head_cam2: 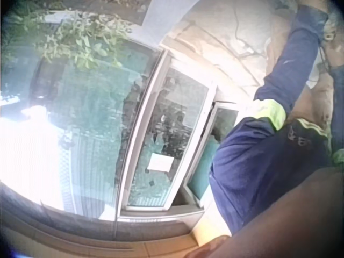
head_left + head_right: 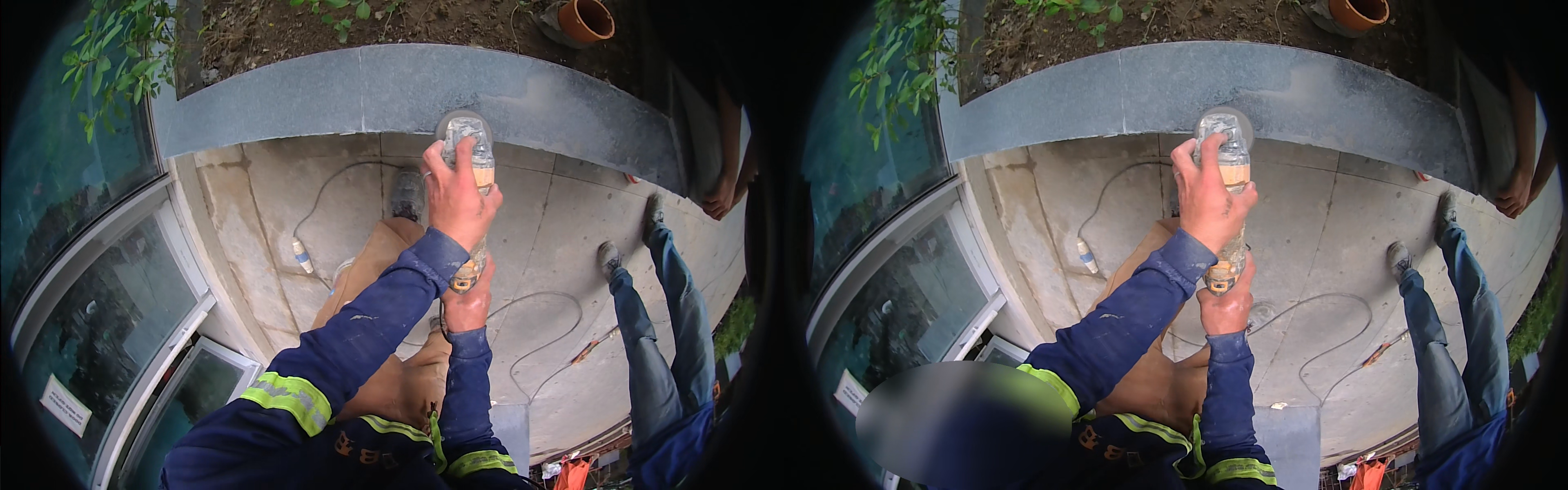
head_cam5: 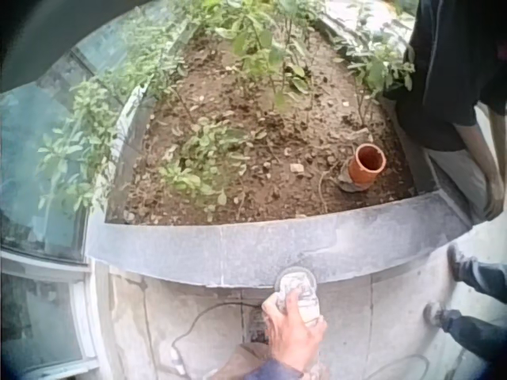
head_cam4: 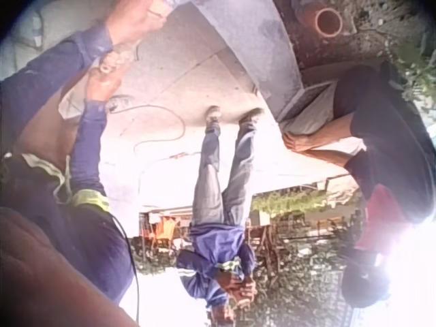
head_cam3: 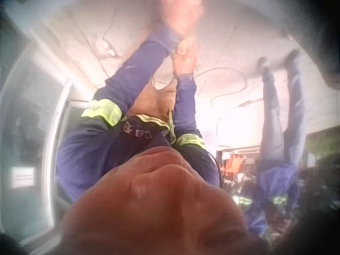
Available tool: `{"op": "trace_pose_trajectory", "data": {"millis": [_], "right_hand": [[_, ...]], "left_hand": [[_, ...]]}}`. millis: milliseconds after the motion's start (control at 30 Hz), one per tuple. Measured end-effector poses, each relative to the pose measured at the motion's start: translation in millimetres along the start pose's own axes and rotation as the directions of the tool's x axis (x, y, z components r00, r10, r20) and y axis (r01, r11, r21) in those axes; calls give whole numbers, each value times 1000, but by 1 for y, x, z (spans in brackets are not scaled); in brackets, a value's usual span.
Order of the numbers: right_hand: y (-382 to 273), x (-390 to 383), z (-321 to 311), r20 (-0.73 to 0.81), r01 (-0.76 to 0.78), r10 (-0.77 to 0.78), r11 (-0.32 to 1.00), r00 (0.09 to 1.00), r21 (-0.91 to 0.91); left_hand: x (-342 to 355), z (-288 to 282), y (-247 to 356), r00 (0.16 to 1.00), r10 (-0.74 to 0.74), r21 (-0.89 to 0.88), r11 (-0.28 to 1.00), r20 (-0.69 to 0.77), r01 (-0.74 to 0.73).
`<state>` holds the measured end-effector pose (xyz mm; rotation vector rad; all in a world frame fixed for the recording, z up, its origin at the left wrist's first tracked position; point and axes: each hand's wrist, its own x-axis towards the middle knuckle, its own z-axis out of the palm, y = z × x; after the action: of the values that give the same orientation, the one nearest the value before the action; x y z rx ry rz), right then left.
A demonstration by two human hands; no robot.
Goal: The person uses an angle grinder to smooth the surface of a curved stone slab. They move the grinder along the slab's length, generating dust, while another person stands nearby.
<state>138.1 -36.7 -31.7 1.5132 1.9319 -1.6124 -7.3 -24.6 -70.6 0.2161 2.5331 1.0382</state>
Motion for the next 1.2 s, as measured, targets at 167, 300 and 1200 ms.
{"op": "trace_pose_trajectory", "data": {"millis": [167,300,1200], "right_hand": [[-6,12,0,-32,42,-42,999,999,19],[-2,9,0,0,53,-53,999,999,-6],[-11,15,2,-2,51,-51,997,999,52]], "left_hand": [[11,5,8,1000,26,19,999,-4,-25],[9,0,5,1000,4,34,999,-7,-4],[20,-1,9,1000,11,58,998,12,-12]]}}
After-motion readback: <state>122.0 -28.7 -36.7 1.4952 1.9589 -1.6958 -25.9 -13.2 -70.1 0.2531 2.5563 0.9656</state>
